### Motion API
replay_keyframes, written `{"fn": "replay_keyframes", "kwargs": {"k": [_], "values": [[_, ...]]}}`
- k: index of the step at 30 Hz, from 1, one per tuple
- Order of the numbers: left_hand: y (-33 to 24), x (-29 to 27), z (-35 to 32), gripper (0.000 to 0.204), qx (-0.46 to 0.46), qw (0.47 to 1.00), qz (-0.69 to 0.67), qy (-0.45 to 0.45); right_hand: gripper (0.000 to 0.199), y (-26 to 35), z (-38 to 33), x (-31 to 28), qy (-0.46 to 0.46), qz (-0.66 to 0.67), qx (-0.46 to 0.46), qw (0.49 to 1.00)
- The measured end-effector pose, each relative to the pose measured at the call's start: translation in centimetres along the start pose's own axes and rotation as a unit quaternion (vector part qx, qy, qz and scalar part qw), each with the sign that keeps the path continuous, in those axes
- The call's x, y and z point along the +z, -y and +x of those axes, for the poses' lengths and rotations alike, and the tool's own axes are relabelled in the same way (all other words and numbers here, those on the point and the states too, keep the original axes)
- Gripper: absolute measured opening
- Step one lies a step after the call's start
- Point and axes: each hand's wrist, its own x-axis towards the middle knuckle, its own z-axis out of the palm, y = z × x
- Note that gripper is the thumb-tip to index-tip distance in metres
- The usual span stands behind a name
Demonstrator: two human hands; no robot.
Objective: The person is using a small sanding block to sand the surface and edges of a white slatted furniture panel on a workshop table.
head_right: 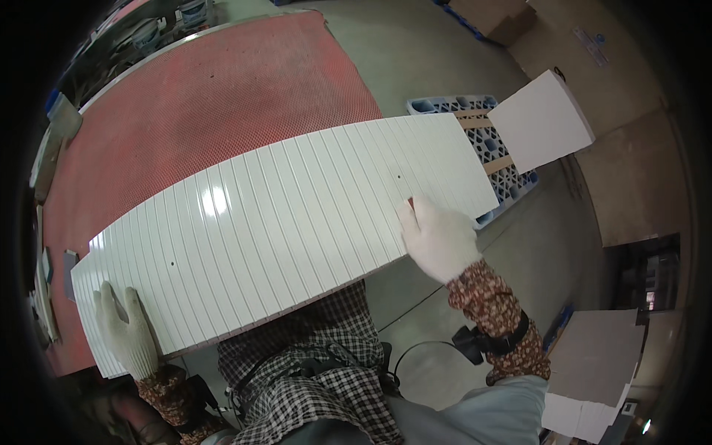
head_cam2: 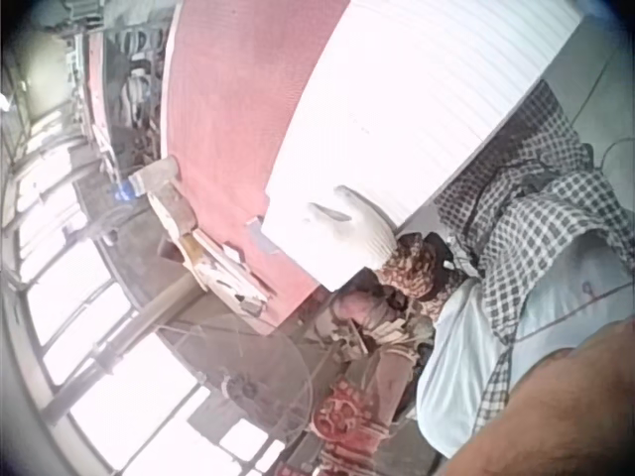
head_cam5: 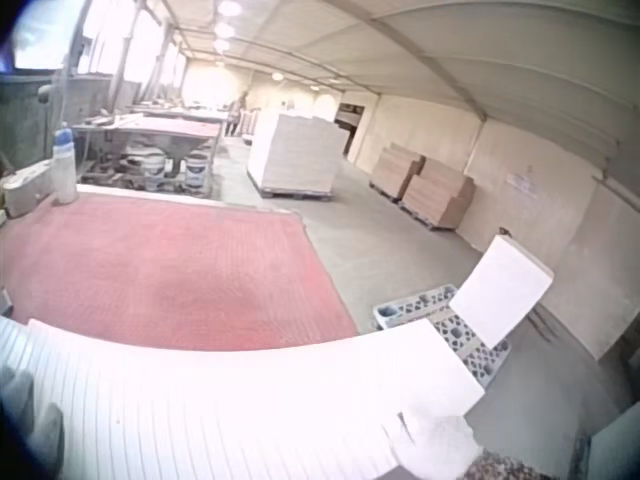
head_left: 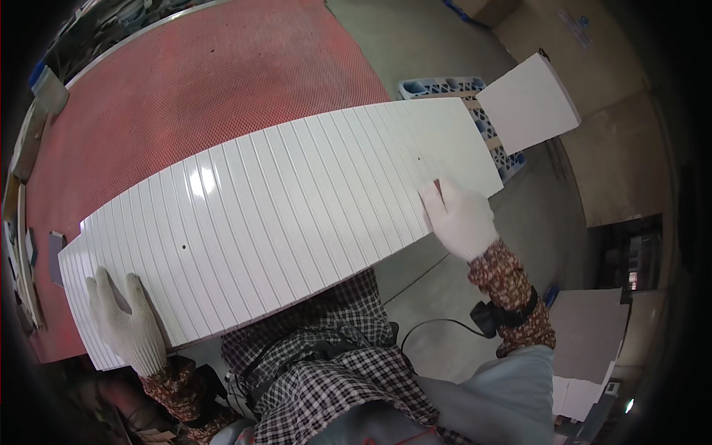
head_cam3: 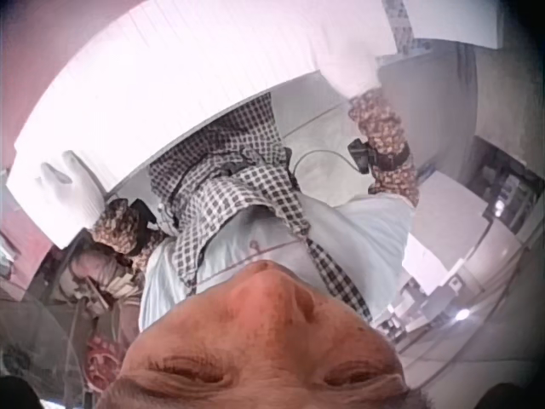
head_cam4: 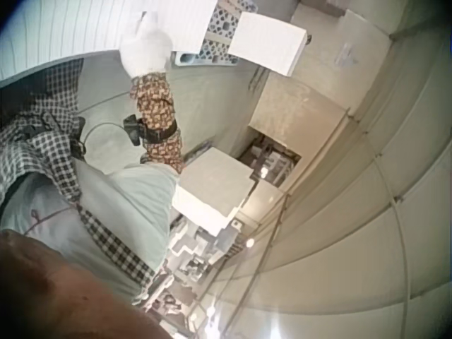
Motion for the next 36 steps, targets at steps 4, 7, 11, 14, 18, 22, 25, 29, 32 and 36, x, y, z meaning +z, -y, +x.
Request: {"fn": "replay_keyframes", "kwargs": {"k": [4,7,11,14,18,22,25,29,32,36], "values": [[0.0,-0.3,0.0,0.055,-0.010,1.000,0.003,0.002,0.042,2.5,8.0,-0.1,-0.062,-0.021,-0.040,0.997],[0.3,-0.3,-0.1,0.054,0.001,1.000,0.017,0.000,0.043,5.0,12.6,-1.7,-0.057,-0.041,-0.039,0.997],[0.2,0.4,0.2,0.052,0.006,1.000,-0.012,-0.012,0.047,6.2,16.3,-3.1,-0.011,-0.054,-0.030,0.998],[-0.2,0.1,0.2,0.052,0.003,1.000,-0.026,-0.007,0.046,5.9,15.9,-2.6,-0.024,-0.053,-0.036,0.998],[0.3,0.0,0.3,0.054,-0.008,1.000,-0.009,0.003,0.045,4.6,11.2,-1.1,-0.040,-0.055,-0.025,0.997],[-0.3,-0.3,0.3,0.053,-0.012,1.000,-0.009,-0.008,0.044,1.5,4.0,0.1,-0.054,-0.036,-0.030,0.997],[-0.3,-0.1,0.3,0.054,-0.015,1.000,-0.009,-0.006,0.041,0.0,-1.8,0.5,-0.059,-0.025,-0.026,0.998],[-0.1,-0.1,0.3,0.055,-0.011,1.000,0.003,-0.003,0.036,-0.3,-6.9,0.1,-0.018,-0.028,0.007,0.999],[-0.1,0.1,0.3,0.056,-0.008,1.000,0.019,-0.001,0.034,0.2,-8.4,0.5,-0.015,0.013,0.057,0.998],[-0.1,0.1,0.4,0.056,-0.004,1.000,0.012,0.001,0.032,1.6,-7.8,0.2,-0.039,0.071,0.042,0.996]]}}
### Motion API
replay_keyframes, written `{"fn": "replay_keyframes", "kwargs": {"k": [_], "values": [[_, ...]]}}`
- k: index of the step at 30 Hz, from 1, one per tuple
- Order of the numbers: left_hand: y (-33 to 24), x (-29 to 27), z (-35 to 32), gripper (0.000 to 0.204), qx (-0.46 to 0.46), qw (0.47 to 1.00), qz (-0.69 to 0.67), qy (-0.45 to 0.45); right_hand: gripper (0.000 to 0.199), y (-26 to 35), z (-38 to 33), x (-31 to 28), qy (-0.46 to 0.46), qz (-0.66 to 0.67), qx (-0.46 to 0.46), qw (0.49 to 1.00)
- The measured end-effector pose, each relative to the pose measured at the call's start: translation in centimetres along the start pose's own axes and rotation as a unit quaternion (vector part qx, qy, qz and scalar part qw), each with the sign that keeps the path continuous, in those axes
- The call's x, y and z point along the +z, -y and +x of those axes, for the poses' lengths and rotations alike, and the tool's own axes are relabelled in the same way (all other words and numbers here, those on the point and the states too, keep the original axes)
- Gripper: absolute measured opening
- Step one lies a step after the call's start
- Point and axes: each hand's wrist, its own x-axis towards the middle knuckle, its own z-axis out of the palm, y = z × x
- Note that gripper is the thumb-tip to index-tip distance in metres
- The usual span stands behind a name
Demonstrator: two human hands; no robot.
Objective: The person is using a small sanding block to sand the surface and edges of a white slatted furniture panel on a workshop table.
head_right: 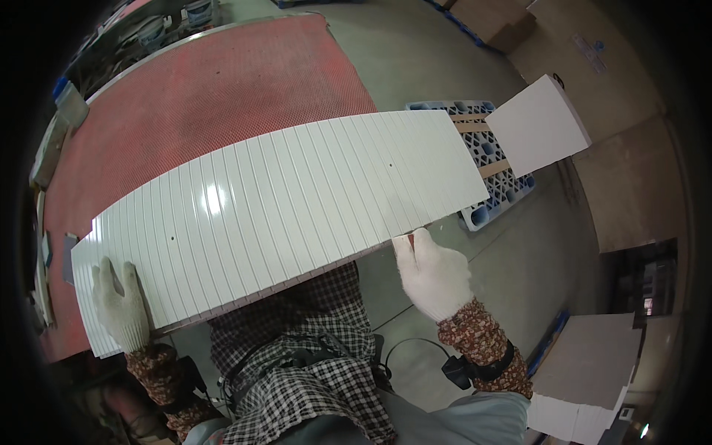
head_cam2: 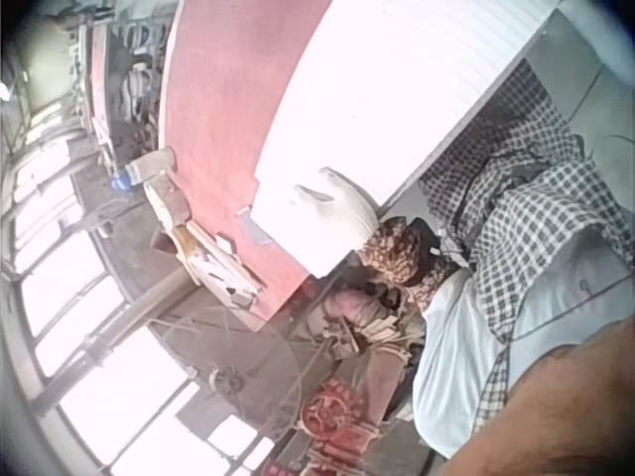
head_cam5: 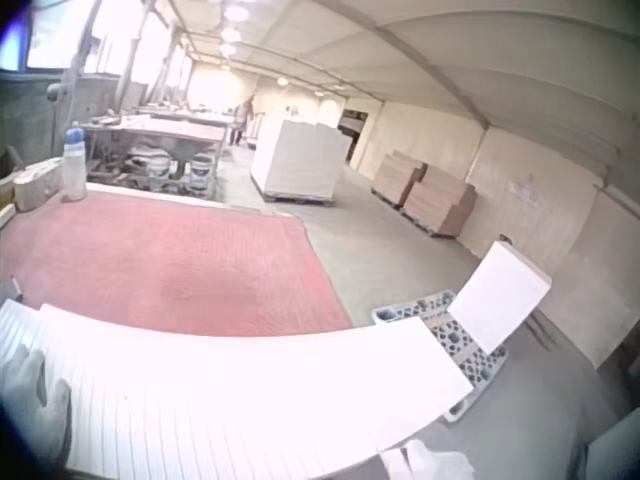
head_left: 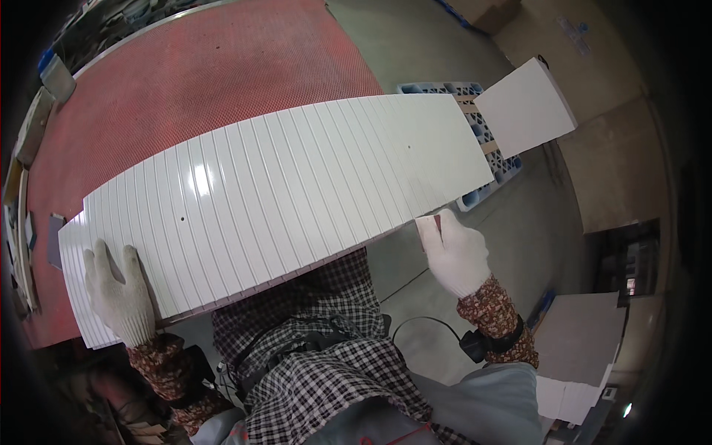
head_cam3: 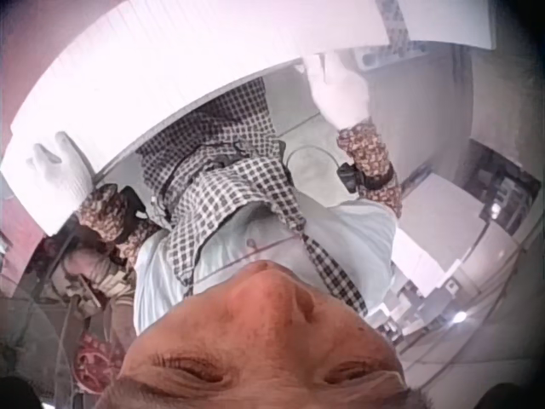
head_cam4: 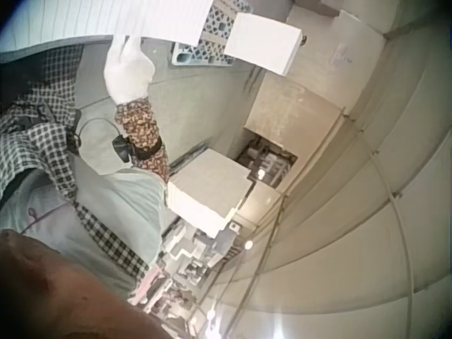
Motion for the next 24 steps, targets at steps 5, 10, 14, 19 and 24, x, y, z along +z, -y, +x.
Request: {"fn": "replay_keyframes", "kwargs": {"k": [5,10,14,19,24], "values": [[-0.1,0.0,-0.1,0.055,-0.004,1.000,-0.004,0.011,0.029,0.1,0.9,0.4,0.001,0.012,0.008,1.000],[0.4,0.1,-0.1,0.054,0.009,1.000,-0.010,-0.002,0.027,-0.2,2.4,0.3,0.009,-0.028,-0.043,0.999],[-0.1,0.1,-0.2,0.054,0.006,1.000,-0.013,-0.002,0.033,0.5,6.9,1.0,-0.001,-0.096,-0.072,0.993],[-0.1,-0.4,-0.3,0.054,0.002,1.000,0.004,0.007,0.040,4.1,15.9,1.7,-0.025,-0.117,-0.107,0.987],[-0.3,-0.3,-0.3,0.052,0.011,1.000,-0.009,-0.007,0.044,8.3,22.2,0.5,-0.006,-0.153,-0.092,0.984]]}}
